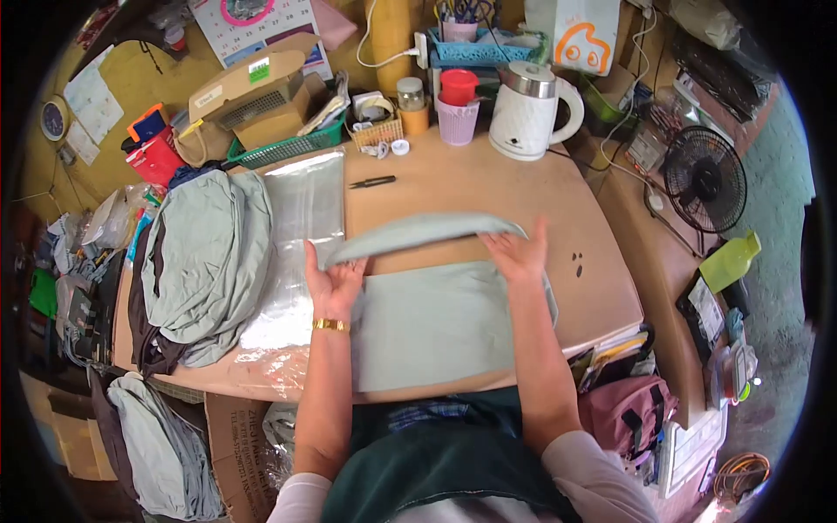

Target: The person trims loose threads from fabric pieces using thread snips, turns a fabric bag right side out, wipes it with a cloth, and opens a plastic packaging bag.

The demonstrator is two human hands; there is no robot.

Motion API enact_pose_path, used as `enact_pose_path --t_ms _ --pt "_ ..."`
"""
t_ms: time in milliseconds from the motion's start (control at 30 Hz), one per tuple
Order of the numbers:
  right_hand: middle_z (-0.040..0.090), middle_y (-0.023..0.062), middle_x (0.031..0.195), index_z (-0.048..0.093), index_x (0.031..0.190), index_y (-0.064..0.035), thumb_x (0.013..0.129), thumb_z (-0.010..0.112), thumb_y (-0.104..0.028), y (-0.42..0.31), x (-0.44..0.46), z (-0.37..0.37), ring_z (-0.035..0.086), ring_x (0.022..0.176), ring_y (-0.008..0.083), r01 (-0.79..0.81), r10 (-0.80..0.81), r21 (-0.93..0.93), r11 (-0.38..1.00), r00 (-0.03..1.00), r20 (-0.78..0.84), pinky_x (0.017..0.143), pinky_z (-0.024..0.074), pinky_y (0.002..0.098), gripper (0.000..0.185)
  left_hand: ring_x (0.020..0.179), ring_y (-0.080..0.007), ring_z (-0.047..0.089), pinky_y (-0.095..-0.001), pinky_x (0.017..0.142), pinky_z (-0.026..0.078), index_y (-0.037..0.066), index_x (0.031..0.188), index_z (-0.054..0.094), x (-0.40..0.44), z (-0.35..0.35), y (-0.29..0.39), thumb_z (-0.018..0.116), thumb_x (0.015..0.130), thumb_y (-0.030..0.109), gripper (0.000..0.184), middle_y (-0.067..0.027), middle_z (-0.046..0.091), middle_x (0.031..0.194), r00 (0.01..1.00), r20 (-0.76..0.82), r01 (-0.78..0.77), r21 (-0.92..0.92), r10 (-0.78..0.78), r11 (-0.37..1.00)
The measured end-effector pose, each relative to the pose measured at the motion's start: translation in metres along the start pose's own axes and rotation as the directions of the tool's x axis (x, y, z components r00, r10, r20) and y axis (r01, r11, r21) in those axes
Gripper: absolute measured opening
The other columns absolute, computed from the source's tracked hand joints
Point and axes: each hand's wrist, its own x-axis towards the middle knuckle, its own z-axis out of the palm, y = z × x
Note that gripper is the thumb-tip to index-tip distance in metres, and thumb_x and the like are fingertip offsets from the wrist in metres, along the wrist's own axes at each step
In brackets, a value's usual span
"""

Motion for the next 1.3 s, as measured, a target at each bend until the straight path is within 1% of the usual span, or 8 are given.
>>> enact_pose_path --t_ms 167,533,600,700,767,833,933,1300 --pt "0.038 0.0320 0.145 0.030 0.141 0.0133 0.092 0.053 -0.059 -0.010 -0.012 -0.016 0.033 0.139 0.0412 0.006 -0.024 0.059 0.998 0.951 0.309 0.117 0.0276 0.0502 0.090 0.126 -0.0351 0.052 -0.0489 0.108 0.042 -0.006 0.136 0.041 0.003 -0.021 0.014 0.032 0.107 0.034 0.051 -0.0226 0.057 0.130 0.998 -0.056 0.002 0.112 0.005 0.994" --pt "0.058 0.0243 0.126 0.048 0.129 0.0082 0.095 0.051 -0.053 -0.012 -0.007 -0.025 0.055 0.121 0.0345 0.046 0.095 -0.262 0.964 0.861 0.500 0.103 0.0435 0.0466 0.070 0.124 -0.0258 0.055 -0.0384 0.104 0.049 -0.003 0.135 0.046 -0.010 -0.027 -0.009 0.048 0.102 0.016 0.038 -0.0165 0.054 0.137 0.959 0.276 -0.170 0.384 0.063 0.908" --pt "0.065 0.0214 0.116 0.055 0.124 0.0054 0.096 0.054 -0.048 -0.001 -0.015 -0.014 0.062 0.112 0.0317 0.111 0.256 -0.523 0.845 0.775 0.578 0.098 0.0482 0.0449 0.061 0.123 -0.0248 0.056 -0.0372 0.101 0.051 -0.001 0.135 0.047 -0.014 -0.022 -0.016 0.048 0.103 0.017 0.037 -0.0150 0.055 0.136 0.977 0.164 -0.197 0.487 0.133 0.851" --pt "0.072 0.0119 0.094 0.067 0.103 0.0014 0.093 0.062 -0.035 0.040 -0.061 0.038 0.069 0.088 0.0274 0.390 0.832 -0.918 0.069 0.486 0.269 0.086 0.0528 0.0413 0.038 0.117 -0.0229 0.060 -0.0363 0.096 0.053 0.001 0.130 0.051 -0.007 -0.030 -0.019 0.051 0.102 0.020 0.034 -0.0124 0.059 0.129 0.948 0.295 -0.247 0.460 0.115 0.853" --pt "0.071 0.0100 0.078 0.069 0.084 0.0007 0.085 0.070 -0.014 0.085 -0.064 0.068 0.070 0.078 0.0260 0.589 0.668 -0.801 0.106 0.554 0.496 0.074 0.0534 0.0335 0.015 0.110 -0.0207 0.063 -0.0357 0.091 0.055 0.002 0.123 0.056 -0.007 -0.034 -0.019 0.053 0.101 0.023 0.031 -0.0108 0.063 0.123 0.937 0.336 -0.275 0.529 0.100 0.802" --pt "0.071 0.0135 0.080 0.071 0.085 0.0000 0.084 0.070 -0.020 0.127 -0.055 0.094 0.069 0.079 0.0271 0.814 0.397 -0.465 -0.347 0.577 0.714 0.071 0.0520 0.0371 0.020 0.108 -0.0198 0.064 -0.0350 0.090 0.055 0.002 0.122 0.056 -0.004 -0.040 -0.019 0.052 0.101 0.024 0.031 -0.0103 0.063 0.122 0.935 0.340 -0.288 0.565 0.099 0.773" --pt "0.068 0.0173 0.080 0.072 0.082 -0.0032 0.083 0.071 -0.026 0.163 -0.027 0.108 0.068 0.080 0.0324 0.756 0.570 -0.233 -0.611 0.625 0.533 0.073 0.0507 0.0423 0.023 0.104 -0.0187 0.065 -0.0347 0.089 0.056 0.001 0.120 0.056 0.000 -0.047 -0.022 0.050 0.103 0.028 0.032 -0.0101 0.063 0.120 0.928 0.361 -0.313 0.628 0.090 0.713" --pt "0.066 0.0184 0.077 0.068 0.073 -0.0039 0.085 0.069 -0.032 0.183 0.018 0.088 0.064 0.079 0.0368 0.730 0.531 -0.368 -0.575 0.676 0.510 0.073 0.0482 0.0464 0.031 0.090 -0.0242 0.069 -0.0336 0.078 0.057 -0.008 0.114 0.056 -0.007 -0.038 -0.030 0.032 0.105 0.041 0.055 -0.0152 0.066 0.108 0.954 0.284 -0.294 0.814 0.098 0.500"
